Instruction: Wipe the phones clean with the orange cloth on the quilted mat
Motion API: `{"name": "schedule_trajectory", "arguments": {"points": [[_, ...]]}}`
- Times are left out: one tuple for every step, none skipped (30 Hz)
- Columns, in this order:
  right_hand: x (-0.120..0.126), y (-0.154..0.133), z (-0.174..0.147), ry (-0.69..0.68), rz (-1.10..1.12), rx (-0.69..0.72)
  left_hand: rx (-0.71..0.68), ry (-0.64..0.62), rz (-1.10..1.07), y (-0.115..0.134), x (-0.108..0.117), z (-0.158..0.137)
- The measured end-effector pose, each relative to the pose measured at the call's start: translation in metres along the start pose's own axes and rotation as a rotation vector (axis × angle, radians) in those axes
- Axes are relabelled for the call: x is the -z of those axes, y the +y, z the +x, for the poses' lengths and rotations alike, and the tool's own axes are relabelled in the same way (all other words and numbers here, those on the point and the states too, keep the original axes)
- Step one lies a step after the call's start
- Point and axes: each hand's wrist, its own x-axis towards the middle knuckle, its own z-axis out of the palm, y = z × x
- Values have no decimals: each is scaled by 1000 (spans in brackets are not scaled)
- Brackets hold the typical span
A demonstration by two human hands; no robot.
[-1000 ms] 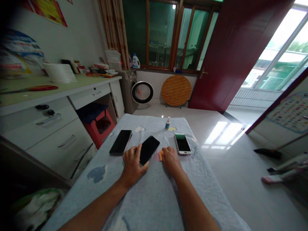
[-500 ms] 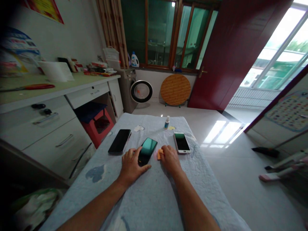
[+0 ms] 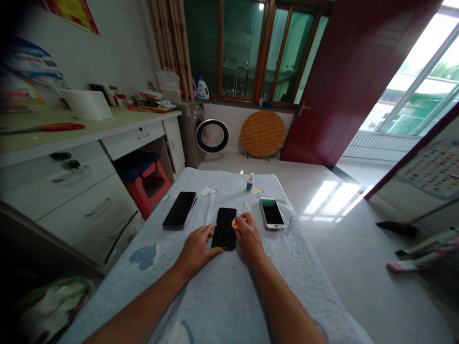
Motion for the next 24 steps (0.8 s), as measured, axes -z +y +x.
{"name": "schedule_trajectory", "arguments": {"points": [[-1,-1,0,-20,-25,1,-5,-4,22,0,1,0],[-2,-3,0,-46,-54,0,-12,-1,50,1,2,0],[-2,-4,1,-75,-83,-1,-20,5,79,1,2,0],[-2,-5,1,-106,-106,-1,-29,9,103,1,3,0],[-1,-7,0,-136,-121,1,-37,10,119,1,3,0],[1,-9,0,-162,-128,3,-43,9,127,1,3,0],[3,-11,0,-182,-132,4,-49,3,129,1,3,0],[5,-13,-1,-198,-132,6,-52,-6,130,0,3,0],[6,-14,-1,-209,-132,4,-53,-15,131,0,3,0],[7,-16,-1,-216,-130,-3,-52,-24,135,0,3,0],[7,-16,-1,-221,-126,-14,-49,-34,139,-1,2,0],[7,-17,-1,-226,-119,-28,-47,-42,143,-1,2,0],[7,-17,-1,-232,-110,-44,-46,-49,148,-1,1,1],[6,-16,0,-242,-99,-59,-45,-54,151,-2,1,1],[6,-16,0,-259,-89,-69,-46,-56,153,-2,0,1],[6,-15,1,-282,-77,-72,-47,-56,155,-3,0,1],[7,-15,2,-310,-67,-71,-50,-55,157,-3,-1,1],[9,-15,2,-342,-57,-64,-53,-52,158,-4,-1,1],[12,-16,3,-376,-47,-53,-55,-48,158,-4,-2,1],[15,-17,3,-410,-38,-41,-57,-46,158,-5,-2,1],[19,-19,3,-444,-29,-28,-59,-45,158,-5,-2,0],[23,-21,2,-479,-21,-14,-60,-45,158,-6,-2,0],[28,-24,2,-515,-14,0,-60,-45,159,-6,-2,0],[32,-27,2,-550,-9,14,-60,-47,160,-6,-2,0]]}}
